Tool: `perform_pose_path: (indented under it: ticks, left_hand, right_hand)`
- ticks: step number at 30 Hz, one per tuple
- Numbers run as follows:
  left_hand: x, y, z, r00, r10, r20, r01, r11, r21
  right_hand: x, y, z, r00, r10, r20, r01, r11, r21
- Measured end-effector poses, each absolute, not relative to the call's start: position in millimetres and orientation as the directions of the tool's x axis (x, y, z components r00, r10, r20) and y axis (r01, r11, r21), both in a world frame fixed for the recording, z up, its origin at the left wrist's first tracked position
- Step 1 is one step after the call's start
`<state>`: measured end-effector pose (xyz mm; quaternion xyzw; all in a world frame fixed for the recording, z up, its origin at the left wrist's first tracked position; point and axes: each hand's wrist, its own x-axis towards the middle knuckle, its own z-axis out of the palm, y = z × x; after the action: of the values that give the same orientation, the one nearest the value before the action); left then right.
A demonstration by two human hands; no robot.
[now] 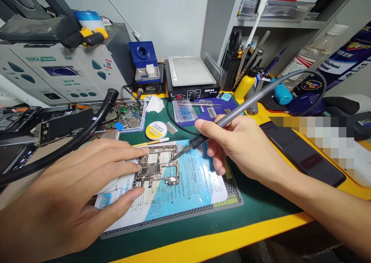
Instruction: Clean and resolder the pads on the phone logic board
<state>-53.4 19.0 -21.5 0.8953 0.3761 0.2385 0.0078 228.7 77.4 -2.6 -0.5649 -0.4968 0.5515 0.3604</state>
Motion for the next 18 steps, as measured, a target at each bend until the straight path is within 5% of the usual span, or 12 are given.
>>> perform_pose_path:
  ticks: [18]
  left_hand:
    - [-53.8,17.8,-21.0,0.607,0.667,0.432,0.667,-0.723,0.181]
  right_hand:
    - [224.5,84.7,-0.3,-0.107,0.9,-0.423,0.153,-0.405,-0.901]
